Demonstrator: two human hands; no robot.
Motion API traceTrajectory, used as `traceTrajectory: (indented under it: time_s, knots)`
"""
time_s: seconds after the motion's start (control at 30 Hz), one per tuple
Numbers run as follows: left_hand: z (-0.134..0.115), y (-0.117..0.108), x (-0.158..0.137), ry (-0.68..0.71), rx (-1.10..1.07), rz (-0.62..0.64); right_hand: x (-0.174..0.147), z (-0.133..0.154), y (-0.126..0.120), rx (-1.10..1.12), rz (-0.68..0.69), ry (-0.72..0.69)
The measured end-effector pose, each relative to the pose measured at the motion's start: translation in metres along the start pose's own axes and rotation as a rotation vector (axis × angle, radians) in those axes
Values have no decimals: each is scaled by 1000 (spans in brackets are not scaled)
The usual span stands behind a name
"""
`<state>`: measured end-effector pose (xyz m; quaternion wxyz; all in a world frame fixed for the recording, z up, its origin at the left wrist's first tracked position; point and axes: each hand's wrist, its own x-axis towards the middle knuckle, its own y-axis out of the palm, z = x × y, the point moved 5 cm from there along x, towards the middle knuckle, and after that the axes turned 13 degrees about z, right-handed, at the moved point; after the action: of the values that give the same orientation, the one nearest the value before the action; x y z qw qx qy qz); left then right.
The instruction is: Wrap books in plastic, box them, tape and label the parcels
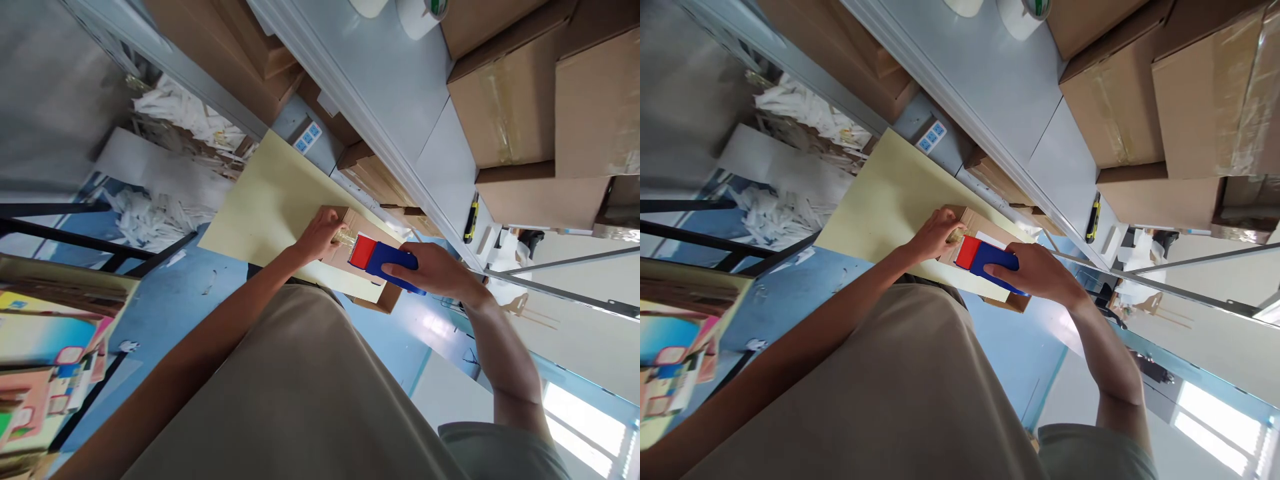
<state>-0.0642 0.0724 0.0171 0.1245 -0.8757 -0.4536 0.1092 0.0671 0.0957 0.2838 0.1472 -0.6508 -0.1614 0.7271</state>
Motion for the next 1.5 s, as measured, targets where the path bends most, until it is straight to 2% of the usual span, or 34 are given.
traceTrajectory:
  time_s: [0.13, 0.27, 0.4, 0.53, 0.8, 0.93, 1.0, 1.1, 1.17, 1.23, 1.37, 1.5]
  knots:
    - [5, 4, 0, -44, 32, 8, -3, -18, -1, 4, 27, 59]
    - [10, 6, -1, -52, 39, 32, 2, -52, 3, 41, 124, 114]
    - [18, 8, 2, -39, 76, 53, 24, -97, 19, 163, 220, 188]
    - [26, 6, 4, -29, 52, 55, 56, -132, 40, 215, 251, 232]
    - [27, 1, -1, -59, 20, 39, 104, -148, 59, 62, 183, 163]
    - [29, 10, -9, -206, -122, -80, 112, -152, 65, 25, 186, 72]
    - [28, 19, -13, -324, -194, -217, 114, -155, 66, -13, 172, 43]
    - [21, 35, -18, -477, -165, -477, 118, -159, 67, -66, 151, -3]
    - [13, 43, -19, -515, -114, -625, 121, -159, 68, -82, 141, -45]
    - [8, 49, -19, -523, -94, -721, 124, -160, 67, -90, 111, -80]
    - [6, 49, -18, -537, -86, -778, 126, -161, 67, -56, 86, -153]
    - [6, 46, -18, -555, -41, -789, 110, -174, 67, 32, 127, -247]
